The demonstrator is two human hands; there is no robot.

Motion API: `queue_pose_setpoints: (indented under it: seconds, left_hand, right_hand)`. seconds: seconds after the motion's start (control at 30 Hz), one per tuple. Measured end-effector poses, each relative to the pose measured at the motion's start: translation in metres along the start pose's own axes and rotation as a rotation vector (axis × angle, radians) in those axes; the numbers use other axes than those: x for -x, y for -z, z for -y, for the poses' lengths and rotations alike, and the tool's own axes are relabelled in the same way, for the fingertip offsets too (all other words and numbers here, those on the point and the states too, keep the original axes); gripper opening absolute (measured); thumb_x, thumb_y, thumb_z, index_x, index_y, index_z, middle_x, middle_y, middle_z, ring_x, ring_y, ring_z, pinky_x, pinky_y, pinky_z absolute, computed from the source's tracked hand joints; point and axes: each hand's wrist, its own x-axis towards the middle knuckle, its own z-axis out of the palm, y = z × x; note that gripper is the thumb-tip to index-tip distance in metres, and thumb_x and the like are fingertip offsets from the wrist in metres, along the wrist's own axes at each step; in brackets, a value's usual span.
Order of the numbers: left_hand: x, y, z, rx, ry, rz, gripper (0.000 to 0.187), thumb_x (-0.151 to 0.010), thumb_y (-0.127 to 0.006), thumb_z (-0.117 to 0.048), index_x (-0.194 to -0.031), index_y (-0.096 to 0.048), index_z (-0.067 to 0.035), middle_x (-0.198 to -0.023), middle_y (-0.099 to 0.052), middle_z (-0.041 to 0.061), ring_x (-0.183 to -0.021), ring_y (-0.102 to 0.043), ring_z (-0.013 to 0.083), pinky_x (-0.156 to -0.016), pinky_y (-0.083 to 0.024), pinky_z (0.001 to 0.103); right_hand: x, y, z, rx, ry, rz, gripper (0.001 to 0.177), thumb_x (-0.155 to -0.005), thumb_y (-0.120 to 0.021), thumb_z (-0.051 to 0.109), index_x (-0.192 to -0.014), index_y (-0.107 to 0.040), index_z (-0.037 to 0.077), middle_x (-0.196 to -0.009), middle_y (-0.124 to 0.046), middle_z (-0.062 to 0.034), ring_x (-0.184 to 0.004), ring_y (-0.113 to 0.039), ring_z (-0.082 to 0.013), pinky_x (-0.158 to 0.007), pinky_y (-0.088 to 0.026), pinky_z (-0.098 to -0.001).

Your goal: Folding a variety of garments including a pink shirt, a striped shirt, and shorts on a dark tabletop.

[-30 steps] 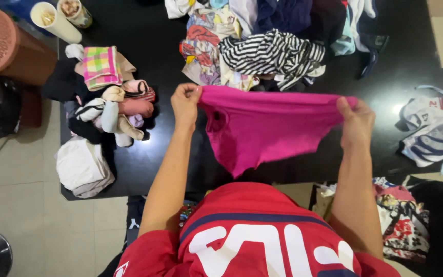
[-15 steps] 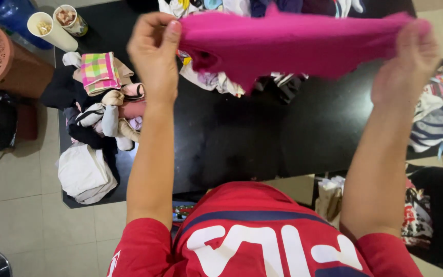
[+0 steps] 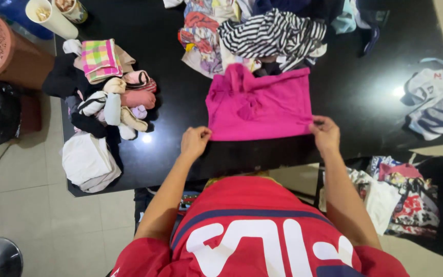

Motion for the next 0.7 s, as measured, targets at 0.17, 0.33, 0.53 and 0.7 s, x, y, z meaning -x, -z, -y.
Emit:
queue_pose_setpoints:
  seconds: [0.17, 0.33, 0.53, 0.7]
  left_hand:
    - [0.030, 0.008, -0.015, -0.043, 0.055, 0.104, 0.014, -0.084, -0.077, -0.026, -0.095, -0.082, -0.020, -0.084, -0.076, 0.009, -0.083, -0.070, 0.0293, -0.075, -0.055, 0.043]
    - [0.045, 0.007, -0.023, -0.129, -0.010, 0.240, 0.014, -0.083, -0.076, -0.027, -0.093, -0.082, -0.021, -0.089, -0.075, 0.010, -0.090, -0.068, 0.0316, -0.082, -0.055, 0.043]
    - [0.046, -0.006, -0.083, -0.316, -0.267, 0.217, 0.018, -0.093, -0.067, -0.025, -0.096, -0.078, -0.011, -0.102, -0.071, 0.015, -0.105, -0.064, 0.0357, -0.094, -0.051, 0.046]
    - [0.028, -0.053, -0.080, -0.306, -0.576, 0.249, 0.047, -0.099, -0.057, -0.029, -0.142, -0.056, -0.011, -0.150, -0.049, 0.017, -0.138, -0.047, 0.0383, -0.115, -0.037, 0.050]
  right_hand:
    - [0.040, -0.001, 0.038, 0.384, -0.029, -0.069, 0.018, -0.091, -0.077, 0.009, -0.108, -0.078, 0.009, -0.083, -0.072, -0.0038, -0.076, -0.065, -0.0115, -0.072, -0.052, -0.0303]
    - [0.050, 0.002, 0.040, 0.600, 0.053, -0.120, 0.013, -0.094, -0.075, 0.015, -0.106, -0.080, 0.016, -0.087, -0.073, -0.0105, -0.078, -0.069, -0.0215, -0.072, -0.053, -0.0347]
    - [0.081, -0.044, 0.072, 1.008, 0.211, -0.251, 0.024, -0.092, -0.073, 0.013, -0.115, -0.079, 0.018, -0.112, -0.069, -0.0166, -0.111, -0.061, -0.0405, -0.092, -0.049, -0.0496]
    - [0.102, -0.113, 0.082, 1.091, 0.523, -0.056, 0.048, -0.096, -0.065, 0.032, -0.143, -0.060, 0.021, -0.153, -0.049, -0.0193, -0.146, -0.038, -0.0433, -0.120, -0.025, -0.0618]
